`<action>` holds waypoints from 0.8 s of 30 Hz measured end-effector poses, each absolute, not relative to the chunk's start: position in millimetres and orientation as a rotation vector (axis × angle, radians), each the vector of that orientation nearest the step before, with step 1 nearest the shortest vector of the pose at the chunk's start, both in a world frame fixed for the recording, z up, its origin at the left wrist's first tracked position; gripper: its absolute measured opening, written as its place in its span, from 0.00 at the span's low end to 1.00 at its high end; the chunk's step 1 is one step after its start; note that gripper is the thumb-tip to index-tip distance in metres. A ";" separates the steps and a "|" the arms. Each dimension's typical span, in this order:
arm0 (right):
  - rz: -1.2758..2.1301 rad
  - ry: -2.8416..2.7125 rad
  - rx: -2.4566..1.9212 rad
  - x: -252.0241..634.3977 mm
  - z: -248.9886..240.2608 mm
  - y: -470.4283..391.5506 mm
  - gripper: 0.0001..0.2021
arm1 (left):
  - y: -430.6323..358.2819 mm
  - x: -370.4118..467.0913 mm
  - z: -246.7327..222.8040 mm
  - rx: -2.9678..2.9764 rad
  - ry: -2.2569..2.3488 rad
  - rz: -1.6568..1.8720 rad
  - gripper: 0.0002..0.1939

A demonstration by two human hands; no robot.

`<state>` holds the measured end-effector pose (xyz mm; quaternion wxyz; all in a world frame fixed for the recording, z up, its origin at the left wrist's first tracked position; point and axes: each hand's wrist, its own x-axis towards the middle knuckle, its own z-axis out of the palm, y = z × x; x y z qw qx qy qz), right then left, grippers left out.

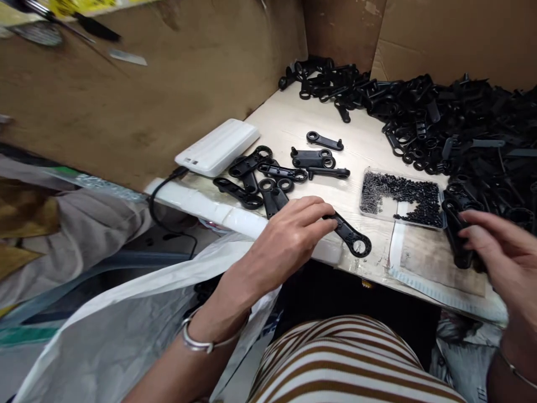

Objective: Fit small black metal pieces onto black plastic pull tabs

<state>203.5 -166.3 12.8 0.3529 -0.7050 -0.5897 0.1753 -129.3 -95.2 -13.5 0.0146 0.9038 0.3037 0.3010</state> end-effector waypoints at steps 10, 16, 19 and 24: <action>1.390 -1.120 -1.420 126.5 -20.8 -161.2 0.21 | -115.9 -85.0 -16.4 2.892 1.074 1.048 0.16; 1.433 -0.973 -1.435 132.3 -26.1 -157.6 0.18 | -118.4 -76.7 -22.2 2.863 1.082 1.099 0.16; 1.446 -0.946 -1.450 133.3 -27.0 -155.2 0.18 | -118.7 -76.2 -25.3 2.817 1.059 1.021 0.16; 1.434 -0.914 -1.477 131.3 -27.9 -152.4 0.19 | -117.1 -75.9 -27.6 2.790 1.011 0.919 0.17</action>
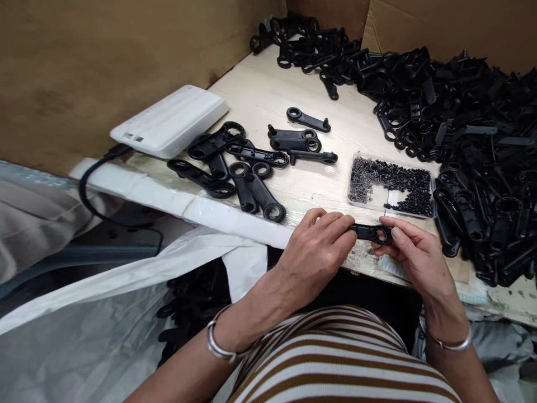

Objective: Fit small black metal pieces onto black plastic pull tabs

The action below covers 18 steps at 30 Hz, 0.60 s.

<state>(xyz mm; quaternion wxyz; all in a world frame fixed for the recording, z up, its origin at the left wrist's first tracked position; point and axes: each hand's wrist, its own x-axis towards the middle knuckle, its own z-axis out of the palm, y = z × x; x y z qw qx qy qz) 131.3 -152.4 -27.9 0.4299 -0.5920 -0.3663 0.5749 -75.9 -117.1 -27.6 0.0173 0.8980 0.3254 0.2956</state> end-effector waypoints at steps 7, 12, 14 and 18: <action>1.183 -0.981 -1.626 131.3 -24.0 -152.0 0.21 | -119.9 -73.3 -28.9 2.705 1.026 0.989 0.17; 1.306 -0.844 -1.516 126.3 -19.3 -155.4 0.26 | -123.8 -69.0 -32.6 2.584 0.963 1.123 0.15; 1.379 -0.780 -1.480 122.8 -19.7 -155.2 0.27 | -126.2 -66.9 -33.3 2.548 0.965 1.154 0.14; 1.374 -0.749 -1.479 120.1 -21.1 -154.2 0.24 | -130.4 -64.7 -31.5 2.530 0.983 1.135 0.14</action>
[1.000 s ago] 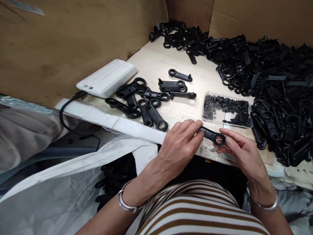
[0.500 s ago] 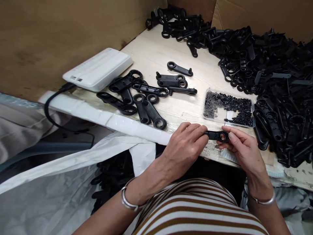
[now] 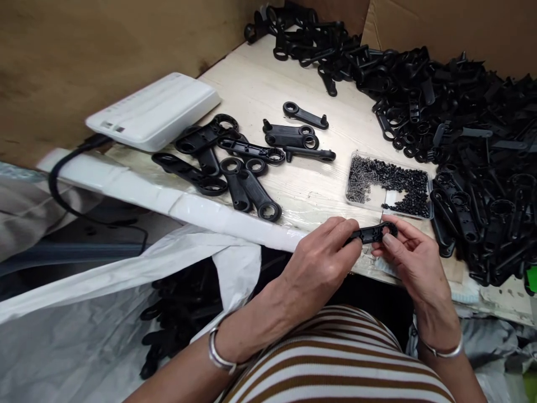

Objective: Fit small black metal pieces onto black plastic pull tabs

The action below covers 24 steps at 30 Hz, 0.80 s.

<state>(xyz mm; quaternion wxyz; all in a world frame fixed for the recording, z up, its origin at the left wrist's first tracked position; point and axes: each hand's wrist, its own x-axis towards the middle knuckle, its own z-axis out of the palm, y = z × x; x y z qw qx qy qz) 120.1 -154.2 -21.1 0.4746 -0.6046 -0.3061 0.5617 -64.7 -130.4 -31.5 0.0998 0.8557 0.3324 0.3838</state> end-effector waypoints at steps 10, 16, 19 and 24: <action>1.597 -1.054 -1.455 146.9 -17.5 -147.9 0.21 | -126.3 -70.7 -31.1 2.525 0.932 1.071 0.16; 1.666 -1.116 -1.489 149.1 -10.4 -141.5 0.22 | -125.2 -70.5 -31.3 2.527 0.914 1.078 0.15; 1.688 -1.148 -1.525 150.4 -5.1 -139.8 0.24 | -124.9 -69.8 -32.4 2.527 0.908 1.060 0.16; 1.713 -1.195 -1.548 153.8 -2.4 -137.8 0.25 | -124.0 -68.4 -33.3 2.517 0.864 1.044 0.15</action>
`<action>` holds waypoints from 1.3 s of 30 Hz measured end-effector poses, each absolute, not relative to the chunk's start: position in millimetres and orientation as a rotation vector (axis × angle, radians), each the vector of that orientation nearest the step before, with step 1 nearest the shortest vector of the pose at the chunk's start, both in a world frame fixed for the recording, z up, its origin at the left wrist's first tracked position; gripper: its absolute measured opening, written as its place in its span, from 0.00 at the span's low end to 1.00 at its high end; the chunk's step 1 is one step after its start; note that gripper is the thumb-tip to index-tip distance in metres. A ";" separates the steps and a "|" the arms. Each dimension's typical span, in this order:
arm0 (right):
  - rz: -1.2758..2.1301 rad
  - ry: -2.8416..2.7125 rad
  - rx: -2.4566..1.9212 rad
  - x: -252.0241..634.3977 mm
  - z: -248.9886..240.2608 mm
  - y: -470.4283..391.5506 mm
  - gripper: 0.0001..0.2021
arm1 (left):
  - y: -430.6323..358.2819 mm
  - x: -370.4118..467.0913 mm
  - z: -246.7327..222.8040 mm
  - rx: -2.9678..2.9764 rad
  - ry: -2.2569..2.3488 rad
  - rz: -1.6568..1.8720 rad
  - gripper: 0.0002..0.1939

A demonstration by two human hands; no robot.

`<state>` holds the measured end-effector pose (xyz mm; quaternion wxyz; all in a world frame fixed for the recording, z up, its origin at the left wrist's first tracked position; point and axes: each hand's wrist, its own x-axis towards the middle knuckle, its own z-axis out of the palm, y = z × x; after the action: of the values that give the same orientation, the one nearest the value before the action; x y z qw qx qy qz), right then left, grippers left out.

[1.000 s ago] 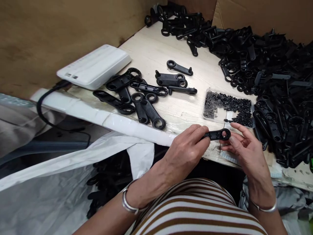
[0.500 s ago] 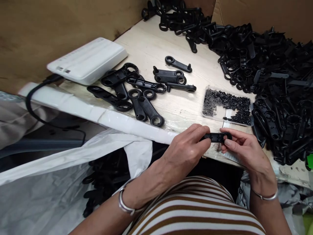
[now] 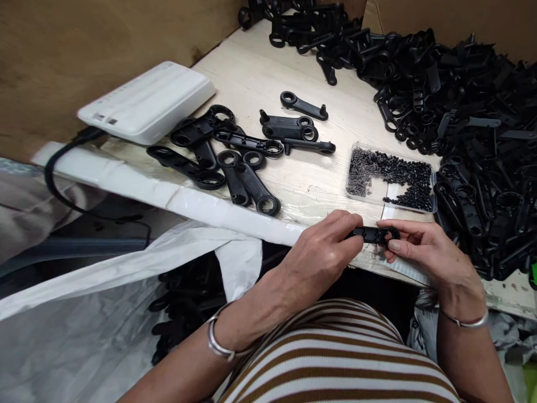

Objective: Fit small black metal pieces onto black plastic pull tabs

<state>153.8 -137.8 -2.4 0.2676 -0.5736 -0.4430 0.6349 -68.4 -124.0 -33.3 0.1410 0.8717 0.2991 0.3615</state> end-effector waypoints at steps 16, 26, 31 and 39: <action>1.504 -1.483 -1.619 165.9 -5.4 -136.7 0.24 | -119.7 -74.1 -34.5 2.568 0.939 0.833 0.16; 0.479 -2.309 -1.934 130.6 23.3 -77.9 0.12 | -97.3 -91.7 -10.3 2.592 0.908 0.737 0.10; 0.536 -2.476 -2.066 113.0 22.5 -59.5 0.09 | -89.4 -94.8 -3.8 2.622 0.987 0.697 0.11; 0.624 -2.385 -1.986 126.2 15.5 -50.4 0.08 | -88.1 -77.7 -5.5 2.630 1.040 0.676 0.11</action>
<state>126.2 -50.4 15.5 -0.0122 -0.6272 -0.7534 0.1972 -77.7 -88.1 -5.5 0.1164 0.8983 0.3552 0.2308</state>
